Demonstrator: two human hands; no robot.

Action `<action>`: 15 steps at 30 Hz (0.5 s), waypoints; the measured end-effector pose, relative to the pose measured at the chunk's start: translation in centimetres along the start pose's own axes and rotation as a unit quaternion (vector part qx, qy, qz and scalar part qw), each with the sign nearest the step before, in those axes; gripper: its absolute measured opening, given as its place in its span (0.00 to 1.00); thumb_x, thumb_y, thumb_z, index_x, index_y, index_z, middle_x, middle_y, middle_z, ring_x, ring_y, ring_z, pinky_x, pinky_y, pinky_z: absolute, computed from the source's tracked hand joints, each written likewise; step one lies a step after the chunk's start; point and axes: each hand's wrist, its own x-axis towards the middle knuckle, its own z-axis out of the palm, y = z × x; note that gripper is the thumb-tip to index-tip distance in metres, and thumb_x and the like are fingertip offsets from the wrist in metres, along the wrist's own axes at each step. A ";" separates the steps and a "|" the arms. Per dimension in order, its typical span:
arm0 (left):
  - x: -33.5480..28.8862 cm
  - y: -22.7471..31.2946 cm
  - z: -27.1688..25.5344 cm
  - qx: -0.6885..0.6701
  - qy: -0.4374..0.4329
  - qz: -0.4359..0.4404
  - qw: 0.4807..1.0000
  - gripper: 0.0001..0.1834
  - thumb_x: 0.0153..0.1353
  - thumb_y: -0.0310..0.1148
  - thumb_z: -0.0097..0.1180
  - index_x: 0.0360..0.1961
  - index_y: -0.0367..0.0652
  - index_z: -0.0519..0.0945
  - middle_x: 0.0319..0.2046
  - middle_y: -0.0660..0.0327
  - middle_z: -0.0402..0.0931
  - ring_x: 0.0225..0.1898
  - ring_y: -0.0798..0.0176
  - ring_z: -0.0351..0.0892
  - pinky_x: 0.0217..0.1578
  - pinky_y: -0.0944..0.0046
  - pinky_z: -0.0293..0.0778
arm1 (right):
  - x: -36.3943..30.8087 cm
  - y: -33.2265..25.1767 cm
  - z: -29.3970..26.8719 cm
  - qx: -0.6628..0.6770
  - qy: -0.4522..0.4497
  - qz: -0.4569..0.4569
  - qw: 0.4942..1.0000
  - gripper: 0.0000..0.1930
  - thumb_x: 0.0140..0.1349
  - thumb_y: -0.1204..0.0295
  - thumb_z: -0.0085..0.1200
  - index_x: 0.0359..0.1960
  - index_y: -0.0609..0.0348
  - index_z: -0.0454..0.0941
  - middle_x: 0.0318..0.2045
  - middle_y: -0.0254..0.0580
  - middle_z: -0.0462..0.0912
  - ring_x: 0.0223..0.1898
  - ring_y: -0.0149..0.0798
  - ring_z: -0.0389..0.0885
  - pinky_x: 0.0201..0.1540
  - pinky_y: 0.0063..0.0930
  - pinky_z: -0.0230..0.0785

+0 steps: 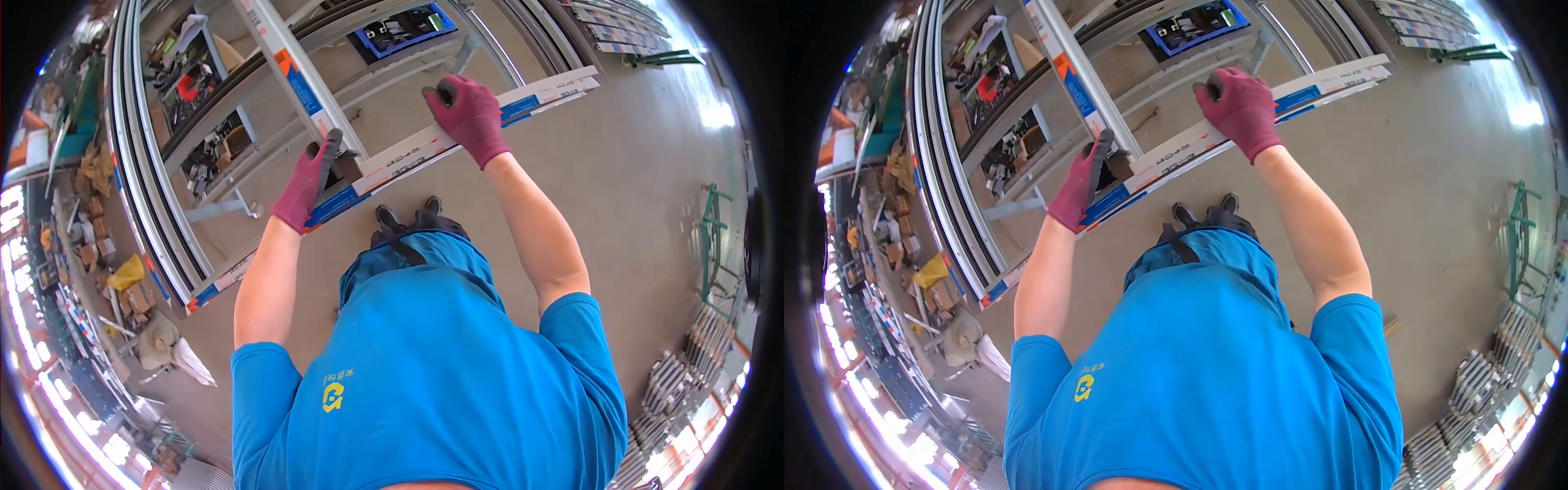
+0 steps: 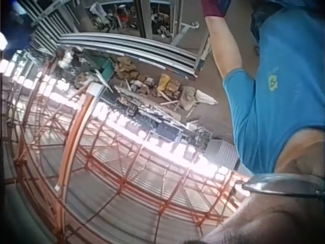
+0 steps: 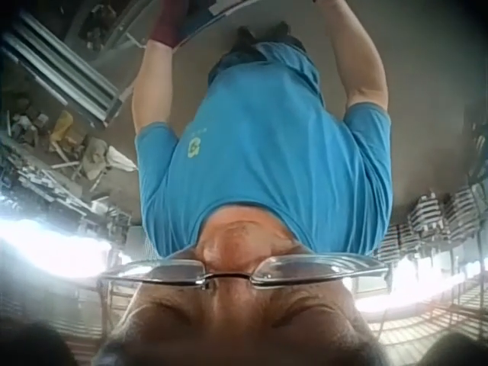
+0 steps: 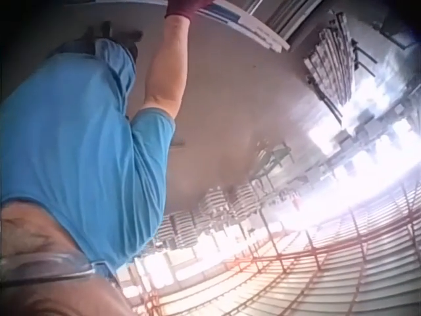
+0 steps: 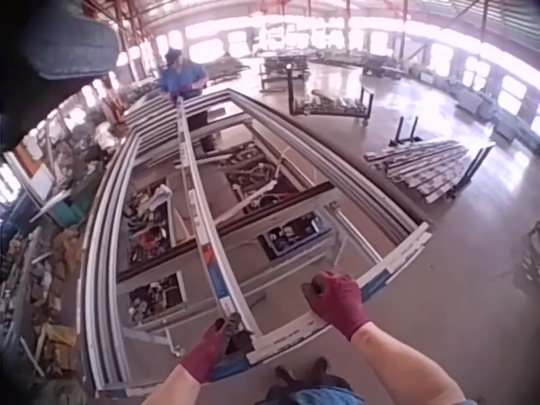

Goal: Assembling large metal frame structures using power tools and a heat gun in a factory setting.

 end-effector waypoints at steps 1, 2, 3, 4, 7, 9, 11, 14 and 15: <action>-1.1 1.3 0.6 0.014 -0.007 0.003 1.000 0.47 0.67 0.71 0.53 0.60 0.31 0.79 0.52 0.54 0.82 0.52 0.59 0.78 0.57 0.62 0.71 | -0.2 0.4 -0.2 0.004 0.009 0.013 1.000 0.17 0.62 0.52 0.62 0.33 0.54 0.83 0.39 0.44 0.86 0.41 0.57 0.84 0.45 0.48 0.75; -2.4 2.8 1.2 0.018 -0.010 0.004 1.000 0.46 0.68 0.71 0.52 0.61 0.32 0.79 0.52 0.53 0.81 0.52 0.60 0.78 0.57 0.62 0.71 | -0.5 1.0 -0.5 -0.013 0.010 0.005 1.000 0.16 0.62 0.54 0.61 0.34 0.54 0.84 0.39 0.45 0.86 0.41 0.57 0.84 0.46 0.47 0.74; -3.1 4.1 1.7 0.024 -0.012 0.006 1.000 0.46 0.69 0.71 0.51 0.62 0.32 0.78 0.53 0.52 0.81 0.53 0.60 0.78 0.58 0.62 0.71 | -0.8 1.2 -0.6 -0.030 0.013 -0.002 0.999 0.15 0.62 0.55 0.61 0.34 0.54 0.84 0.38 0.45 0.85 0.41 0.57 0.83 0.48 0.47 0.74; -2.3 3.3 1.5 0.109 -0.007 0.035 0.993 0.43 0.73 0.68 0.46 0.63 0.34 0.78 0.53 0.53 0.81 0.52 0.60 0.78 0.59 0.62 0.71 | -1.1 1.5 -0.6 -0.009 0.026 -0.001 1.000 0.13 0.63 0.57 0.59 0.36 0.53 0.84 0.40 0.44 0.85 0.44 0.56 0.83 0.54 0.46 0.71; 0.7 -1.2 0.4 0.001 -0.015 0.009 1.000 0.34 0.78 0.62 0.41 0.58 0.43 0.81 0.45 0.60 0.81 0.48 0.63 0.78 0.55 0.63 0.72 | -1.2 2.0 -0.2 -0.028 0.158 -0.114 0.980 0.14 0.60 0.57 0.62 0.42 0.49 0.85 0.53 0.40 0.85 0.56 0.47 0.81 0.62 0.53 0.65; 0.4 -1.2 0.2 -0.111 -0.110 -0.049 0.987 0.26 0.81 0.59 0.39 0.49 0.49 0.78 0.36 0.67 0.70 0.40 0.66 0.72 0.48 0.64 0.71 | -2.1 2.7 1.4 0.038 0.272 -0.116 0.954 0.23 0.52 0.56 0.66 0.51 0.46 0.82 0.57 0.50 0.82 0.56 0.58 0.80 0.58 0.57 0.68; -1.3 -0.2 1.4 -0.152 -0.054 -0.075 0.984 0.35 0.74 0.70 0.39 0.55 0.49 0.78 0.45 0.66 0.77 0.47 0.64 0.75 0.56 0.59 0.72 | -5.8 2.0 1.0 0.061 0.305 -0.083 0.947 0.25 0.53 0.59 0.67 0.53 0.48 0.79 0.55 0.50 0.80 0.56 0.58 0.79 0.58 0.58 0.69; -0.2 1.0 1.7 -0.080 -0.052 0.005 0.995 0.38 0.73 0.71 0.42 0.57 0.46 0.77 0.50 0.62 0.78 0.53 0.62 0.77 0.61 0.56 0.72 | -15.4 1.3 0.4 0.041 0.327 0.028 0.944 0.23 0.55 0.62 0.67 0.53 0.49 0.78 0.55 0.50 0.79 0.56 0.57 0.78 0.58 0.57 0.69; 0.1 1.3 2.1 -0.049 -0.035 0.060 0.996 0.37 0.73 0.71 0.42 0.57 0.46 0.78 0.48 0.62 0.78 0.52 0.61 0.77 0.62 0.55 0.72 | -20.0 1.6 1.8 0.043 0.325 0.084 0.941 0.23 0.55 0.63 0.68 0.53 0.49 0.79 0.55 0.50 0.79 0.56 0.56 0.79 0.59 0.55 0.70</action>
